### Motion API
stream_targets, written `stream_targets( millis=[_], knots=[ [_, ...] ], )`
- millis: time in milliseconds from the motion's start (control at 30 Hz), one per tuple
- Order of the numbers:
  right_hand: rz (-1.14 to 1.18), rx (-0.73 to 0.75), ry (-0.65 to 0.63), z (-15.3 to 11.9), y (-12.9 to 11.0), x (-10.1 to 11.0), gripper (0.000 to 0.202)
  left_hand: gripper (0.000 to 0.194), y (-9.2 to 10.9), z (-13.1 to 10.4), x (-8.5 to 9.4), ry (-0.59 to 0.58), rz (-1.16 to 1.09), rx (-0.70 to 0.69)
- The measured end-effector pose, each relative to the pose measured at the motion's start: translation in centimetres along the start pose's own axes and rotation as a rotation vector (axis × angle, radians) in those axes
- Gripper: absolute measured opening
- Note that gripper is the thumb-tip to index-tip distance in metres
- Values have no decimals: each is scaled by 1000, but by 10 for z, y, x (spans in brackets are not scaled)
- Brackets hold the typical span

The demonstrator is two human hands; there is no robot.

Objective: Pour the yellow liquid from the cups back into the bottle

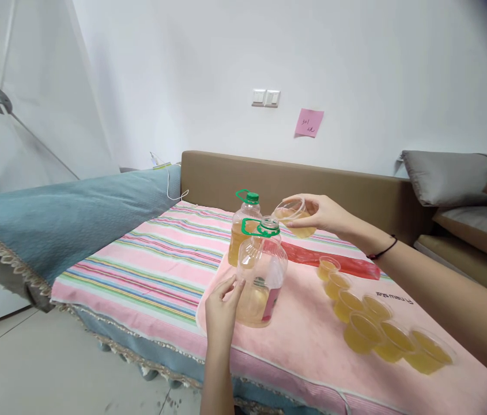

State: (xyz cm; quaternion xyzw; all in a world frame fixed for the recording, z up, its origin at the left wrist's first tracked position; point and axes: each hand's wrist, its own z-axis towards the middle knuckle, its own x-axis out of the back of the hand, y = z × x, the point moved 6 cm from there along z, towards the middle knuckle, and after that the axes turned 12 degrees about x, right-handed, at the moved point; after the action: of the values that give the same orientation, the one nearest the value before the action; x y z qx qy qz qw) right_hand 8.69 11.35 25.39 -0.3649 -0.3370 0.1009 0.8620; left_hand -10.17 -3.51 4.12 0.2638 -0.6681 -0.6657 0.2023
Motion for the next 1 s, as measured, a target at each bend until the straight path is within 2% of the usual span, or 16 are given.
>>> stream_targets(
  millis=[167,467,800,1000],
  knots=[
    [-60,12,-26,4,0,3,51,36,-2,1,0,4,11,-2],
    [-150,18,-58,9,-18,4,46,35,2,-1,0,4,6,-2],
    [-335,26,-237,14,-28,2,57,36,2,-2,-1,-12,-7,1],
    [-327,4,-291,18,-24,2,59,35,3,-2,-1,-26,-29,-3]
  ],
)
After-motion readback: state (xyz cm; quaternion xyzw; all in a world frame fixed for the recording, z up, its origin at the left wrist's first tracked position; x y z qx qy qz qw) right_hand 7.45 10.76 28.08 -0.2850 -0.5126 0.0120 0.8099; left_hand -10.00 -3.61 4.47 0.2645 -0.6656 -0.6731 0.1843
